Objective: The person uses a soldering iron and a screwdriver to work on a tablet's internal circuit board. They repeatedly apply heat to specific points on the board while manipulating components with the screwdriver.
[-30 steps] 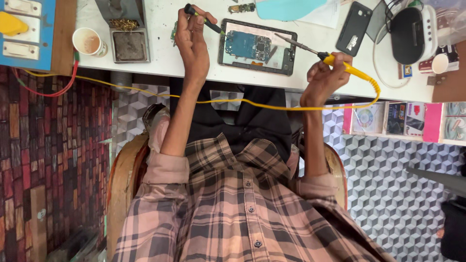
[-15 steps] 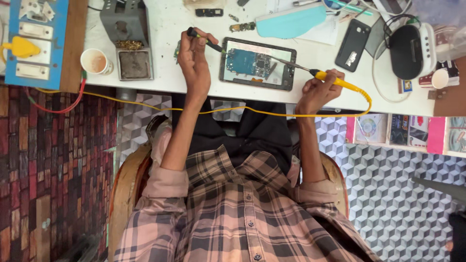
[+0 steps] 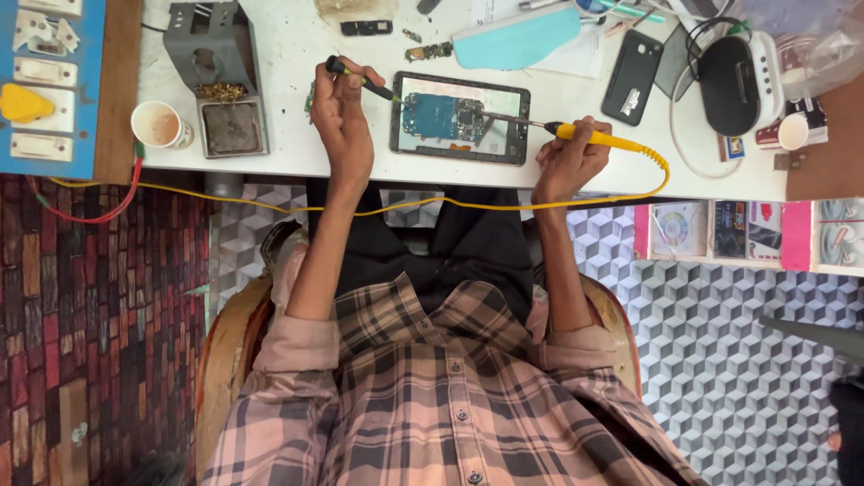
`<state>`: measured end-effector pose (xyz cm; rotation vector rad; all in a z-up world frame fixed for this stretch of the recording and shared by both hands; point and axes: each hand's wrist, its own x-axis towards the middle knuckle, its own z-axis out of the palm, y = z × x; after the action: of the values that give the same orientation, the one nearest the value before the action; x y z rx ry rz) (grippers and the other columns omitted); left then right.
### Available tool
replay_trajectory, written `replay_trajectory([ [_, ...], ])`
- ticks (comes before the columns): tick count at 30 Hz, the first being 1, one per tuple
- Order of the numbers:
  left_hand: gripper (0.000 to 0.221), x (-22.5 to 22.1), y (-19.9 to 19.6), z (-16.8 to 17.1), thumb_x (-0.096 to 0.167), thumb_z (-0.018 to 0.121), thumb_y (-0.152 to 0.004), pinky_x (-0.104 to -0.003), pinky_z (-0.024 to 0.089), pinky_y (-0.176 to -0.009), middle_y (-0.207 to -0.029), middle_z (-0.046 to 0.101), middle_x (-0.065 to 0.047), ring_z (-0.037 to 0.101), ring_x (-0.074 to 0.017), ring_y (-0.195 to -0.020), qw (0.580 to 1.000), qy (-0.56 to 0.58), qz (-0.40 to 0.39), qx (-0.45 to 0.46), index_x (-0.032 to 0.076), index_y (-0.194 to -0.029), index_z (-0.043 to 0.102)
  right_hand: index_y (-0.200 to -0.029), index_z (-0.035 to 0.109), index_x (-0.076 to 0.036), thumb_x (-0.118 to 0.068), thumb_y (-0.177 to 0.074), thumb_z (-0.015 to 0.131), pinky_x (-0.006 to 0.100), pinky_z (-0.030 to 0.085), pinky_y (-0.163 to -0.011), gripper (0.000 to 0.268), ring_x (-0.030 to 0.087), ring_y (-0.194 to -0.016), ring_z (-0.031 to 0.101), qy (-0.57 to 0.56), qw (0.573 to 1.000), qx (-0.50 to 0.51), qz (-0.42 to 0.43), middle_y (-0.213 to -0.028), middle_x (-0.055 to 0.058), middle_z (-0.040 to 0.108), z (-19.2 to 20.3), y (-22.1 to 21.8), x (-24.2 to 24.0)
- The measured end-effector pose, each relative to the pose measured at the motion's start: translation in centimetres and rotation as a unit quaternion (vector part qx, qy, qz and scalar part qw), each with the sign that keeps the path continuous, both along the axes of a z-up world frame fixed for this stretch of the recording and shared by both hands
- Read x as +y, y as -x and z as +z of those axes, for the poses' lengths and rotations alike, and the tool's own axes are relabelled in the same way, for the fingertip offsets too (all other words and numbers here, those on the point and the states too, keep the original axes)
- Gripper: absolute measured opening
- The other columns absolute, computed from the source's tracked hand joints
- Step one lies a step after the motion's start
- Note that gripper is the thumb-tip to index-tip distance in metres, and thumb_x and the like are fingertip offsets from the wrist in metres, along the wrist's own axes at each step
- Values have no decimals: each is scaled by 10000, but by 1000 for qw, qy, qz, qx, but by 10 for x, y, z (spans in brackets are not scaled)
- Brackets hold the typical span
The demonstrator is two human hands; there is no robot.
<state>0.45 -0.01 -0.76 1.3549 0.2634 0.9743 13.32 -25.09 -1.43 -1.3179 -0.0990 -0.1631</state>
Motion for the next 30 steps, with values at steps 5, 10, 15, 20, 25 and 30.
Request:
replay_trajectory([
  [5,252,1,2,-3,300,488,-1161,-332,486,-1013,-943,686,-65,626,-131,-962,1000,-26,2,0,57,-1127,547,-933,473,-47,-230,-1114,485,276,362,-382,258,130,-406,420,-28,1000,10,1,-607,48,441,1,2,-3],
  [10,266,1,0,-5,317,498,-1159,-346,485,-973,-948,684,-68,620,-135,-960,1000,-19,-1,-11,58,-1135,549,-940,475,-50,-260,-1115,485,273,365,-383,273,134,-412,434,-6,1000,1,6,-628,47,464,2,-2,-3],
  [15,263,-2,2,-5,313,503,-1156,-338,485,-984,-968,679,-69,628,-131,-979,1000,-3,-4,-18,55,-1137,550,-952,466,-59,-257,-1131,499,274,363,-399,269,132,-428,430,-3,1000,-6,12,-627,44,445,-1,0,-4],
  [20,242,-1,1,-3,287,508,-1160,-331,466,-1015,-972,682,-74,604,-123,-980,1000,0,-6,-22,49,-1133,543,-957,478,-59,-251,-1114,498,275,358,-389,249,127,-415,416,-21,1000,5,4,-613,42,440,-3,-1,-4],
  [25,239,1,-1,1,289,504,-1152,-310,475,-957,-945,694,-63,603,-115,-938,1000,-5,5,15,57,-1108,545,-938,478,-59,-260,-1116,490,270,341,-374,269,137,-406,441,-13,1000,6,9,-617,41,456,0,-2,-5],
  [30,253,0,2,-2,307,502,-1159,-319,485,-986,-952,690,-64,617,-119,-964,1000,-12,-5,-11,61,-1118,544,-947,491,-50,-266,-1107,479,266,321,-357,269,146,-392,466,-24,999,23,3,-587,52,455,-1,-1,-6],
])
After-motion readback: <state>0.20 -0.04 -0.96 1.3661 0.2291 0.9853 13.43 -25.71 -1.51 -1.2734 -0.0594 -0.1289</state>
